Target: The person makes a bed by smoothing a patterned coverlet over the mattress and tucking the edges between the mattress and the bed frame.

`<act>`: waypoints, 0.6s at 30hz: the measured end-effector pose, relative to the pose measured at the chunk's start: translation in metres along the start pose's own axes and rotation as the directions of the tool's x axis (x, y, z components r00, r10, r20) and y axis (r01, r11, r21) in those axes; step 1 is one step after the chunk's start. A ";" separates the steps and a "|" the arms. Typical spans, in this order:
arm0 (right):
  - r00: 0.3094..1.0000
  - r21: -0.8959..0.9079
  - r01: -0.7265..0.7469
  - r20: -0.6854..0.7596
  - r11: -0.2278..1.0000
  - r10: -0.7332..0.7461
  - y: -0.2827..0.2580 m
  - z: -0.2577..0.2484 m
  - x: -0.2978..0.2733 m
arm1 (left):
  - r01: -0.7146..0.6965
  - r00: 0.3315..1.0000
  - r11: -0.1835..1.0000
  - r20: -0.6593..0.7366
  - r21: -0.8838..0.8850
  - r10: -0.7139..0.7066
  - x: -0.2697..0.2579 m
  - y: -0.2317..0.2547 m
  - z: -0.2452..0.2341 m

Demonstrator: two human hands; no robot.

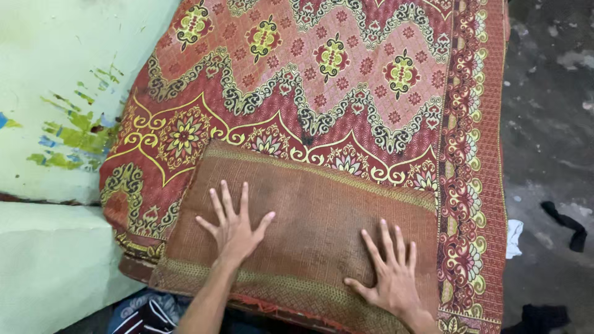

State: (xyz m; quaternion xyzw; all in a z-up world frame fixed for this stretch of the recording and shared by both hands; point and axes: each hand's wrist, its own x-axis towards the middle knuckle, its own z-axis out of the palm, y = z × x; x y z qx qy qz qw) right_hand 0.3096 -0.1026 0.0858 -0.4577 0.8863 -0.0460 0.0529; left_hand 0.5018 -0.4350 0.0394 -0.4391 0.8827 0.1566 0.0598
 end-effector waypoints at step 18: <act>0.984 -0.112 0.037 0.177 0.993 -0.017 0.021 0.017 0.068 | -0.650 0.758 0.760 -0.051 0.023 0.650 0.060 0.036 -0.008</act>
